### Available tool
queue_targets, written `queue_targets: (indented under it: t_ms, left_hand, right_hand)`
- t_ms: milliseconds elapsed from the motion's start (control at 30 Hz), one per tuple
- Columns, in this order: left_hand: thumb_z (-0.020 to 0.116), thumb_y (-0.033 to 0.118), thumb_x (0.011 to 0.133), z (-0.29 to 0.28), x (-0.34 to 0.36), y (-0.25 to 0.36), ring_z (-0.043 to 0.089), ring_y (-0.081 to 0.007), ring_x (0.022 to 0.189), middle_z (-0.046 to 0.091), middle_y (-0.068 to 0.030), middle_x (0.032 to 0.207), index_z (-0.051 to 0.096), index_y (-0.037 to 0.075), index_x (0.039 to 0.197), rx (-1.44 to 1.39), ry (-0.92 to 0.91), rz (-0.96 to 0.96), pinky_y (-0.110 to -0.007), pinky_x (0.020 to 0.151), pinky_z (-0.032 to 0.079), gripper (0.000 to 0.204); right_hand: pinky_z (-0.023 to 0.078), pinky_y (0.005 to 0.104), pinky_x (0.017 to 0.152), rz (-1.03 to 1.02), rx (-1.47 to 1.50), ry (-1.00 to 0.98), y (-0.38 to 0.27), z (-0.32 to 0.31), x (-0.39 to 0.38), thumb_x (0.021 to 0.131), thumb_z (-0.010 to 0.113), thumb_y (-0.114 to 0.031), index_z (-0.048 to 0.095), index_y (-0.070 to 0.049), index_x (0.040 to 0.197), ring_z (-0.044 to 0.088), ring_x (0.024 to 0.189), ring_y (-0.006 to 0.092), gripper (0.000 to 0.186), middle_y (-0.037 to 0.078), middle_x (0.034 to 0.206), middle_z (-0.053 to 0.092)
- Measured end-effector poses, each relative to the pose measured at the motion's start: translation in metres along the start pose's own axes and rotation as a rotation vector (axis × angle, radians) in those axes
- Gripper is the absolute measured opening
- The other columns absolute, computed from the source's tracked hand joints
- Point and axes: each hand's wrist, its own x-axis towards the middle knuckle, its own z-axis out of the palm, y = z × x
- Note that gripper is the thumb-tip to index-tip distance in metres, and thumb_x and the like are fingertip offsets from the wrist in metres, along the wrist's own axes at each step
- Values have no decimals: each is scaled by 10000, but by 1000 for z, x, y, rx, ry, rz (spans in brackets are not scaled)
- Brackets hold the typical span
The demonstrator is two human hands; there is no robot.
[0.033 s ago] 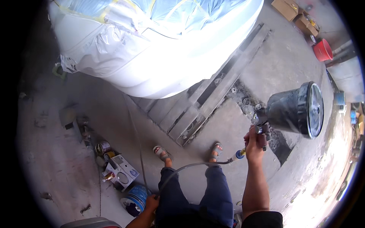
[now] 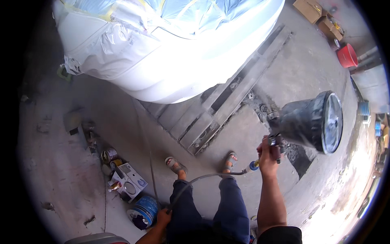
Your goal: The person uses a spray gun to apply white paint to the rear bumper and lower body of a car that is masked with blue plastic and tape. The person moves around the vehicle to cover different sections of the bumper and lower panels with even strokes.
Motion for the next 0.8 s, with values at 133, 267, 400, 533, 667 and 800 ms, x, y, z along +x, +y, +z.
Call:
queue_targets:
  t_ms: [133, 267, 400, 533, 667, 800]
  left_hand:
    - [655, 292, 751, 60, -38, -26, 606, -390, 757, 625, -202, 740, 664, 24, 795, 60, 241, 227, -463, 687, 468, 272]
    - [665, 262, 740, 89, -85, -38, 598, -393, 720, 612, -195, 706, 647, 18, 760, -3, 125, 139, -464, 671, 465, 245]
    - [632, 291, 777, 123, -95, -51, 590, -388, 698, 611, -191, 708, 636, 21, 794, -98, 75, 86, -459, 654, 460, 271]
    - [555, 381, 861, 180, -102, -74, 584, -374, 692, 622, -192, 747, 634, 29, 898, -209, 185, 89, -448, 633, 453, 362]
    - [681, 204, 731, 178, -35, -10, 591, -395, 693, 601, -184, 676, 627, 27, 742, -223, 189, 91, -470, 652, 461, 185]
    - [690, 184, 728, 164, 1, 37, 589, -387, 720, 606, -171, 697, 626, 34, 759, -217, 283, -45, -475, 656, 451, 165]
  right_hand:
    - [442, 283, 584, -370, -213, -342, 49, 26, -32, 885, 527, -106, 574, -55, 883, 530, 611, 128, 69, 30, 687, 545]
    - [446, 290, 596, -625, -362, -609, 99, 43, -62, 873, 532, -98, 578, -61, 874, 543, 627, 144, 59, 40, 715, 555]
    - [450, 297, 608, -1093, -570, -671, 135, 50, -46, 862, 537, -91, 582, -67, 865, 556, 642, 161, 51, 51, 743, 564]
    - [423, 271, 573, -588, -319, -437, 134, 41, -18, 883, 535, -132, 591, -71, 839, 534, 630, 134, 94, 44, 737, 563]
    - [342, 194, 500, -286, -29, 66, 140, -12, 33, 924, 542, -234, 585, -45, 949, 452, 588, 41, 195, 6, 704, 560]
    - [382, 194, 552, -326, 41, 37, 163, 8, 37, 912, 557, -158, 529, -29, 1085, 468, 638, 48, 218, 14, 777, 581]
